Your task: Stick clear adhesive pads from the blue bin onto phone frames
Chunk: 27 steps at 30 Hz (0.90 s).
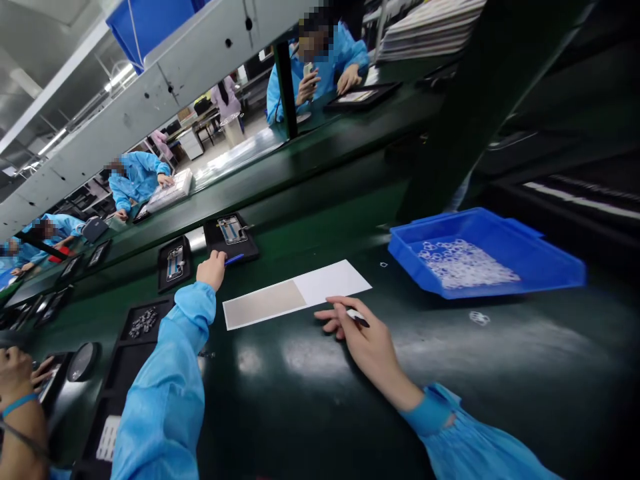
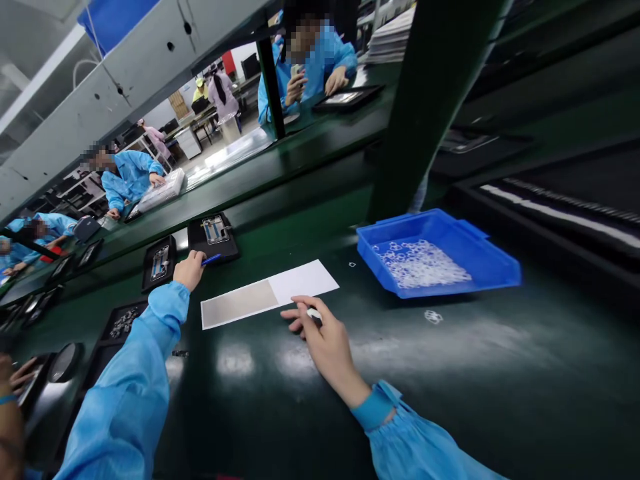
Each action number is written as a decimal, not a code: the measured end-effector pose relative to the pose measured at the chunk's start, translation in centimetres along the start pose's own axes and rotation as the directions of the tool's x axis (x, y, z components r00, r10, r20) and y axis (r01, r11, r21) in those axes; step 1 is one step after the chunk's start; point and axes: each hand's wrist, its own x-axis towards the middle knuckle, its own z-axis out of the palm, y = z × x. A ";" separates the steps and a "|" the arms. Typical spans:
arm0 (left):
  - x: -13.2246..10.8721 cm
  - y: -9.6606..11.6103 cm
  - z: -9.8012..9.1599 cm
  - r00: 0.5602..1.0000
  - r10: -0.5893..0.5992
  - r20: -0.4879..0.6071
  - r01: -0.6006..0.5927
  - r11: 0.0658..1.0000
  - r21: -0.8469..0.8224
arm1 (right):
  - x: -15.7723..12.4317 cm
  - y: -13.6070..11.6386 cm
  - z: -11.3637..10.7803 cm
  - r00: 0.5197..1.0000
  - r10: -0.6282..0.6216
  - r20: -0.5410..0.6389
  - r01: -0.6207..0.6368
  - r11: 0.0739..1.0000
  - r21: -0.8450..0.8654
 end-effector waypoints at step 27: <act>-27.3 10.2 3.7 0.882 0.410 -0.234 -0.472 0.754 -0.456 | -2.0 0.6 -0.1 0.958 -0.162 0.238 0.241 0.903 -0.357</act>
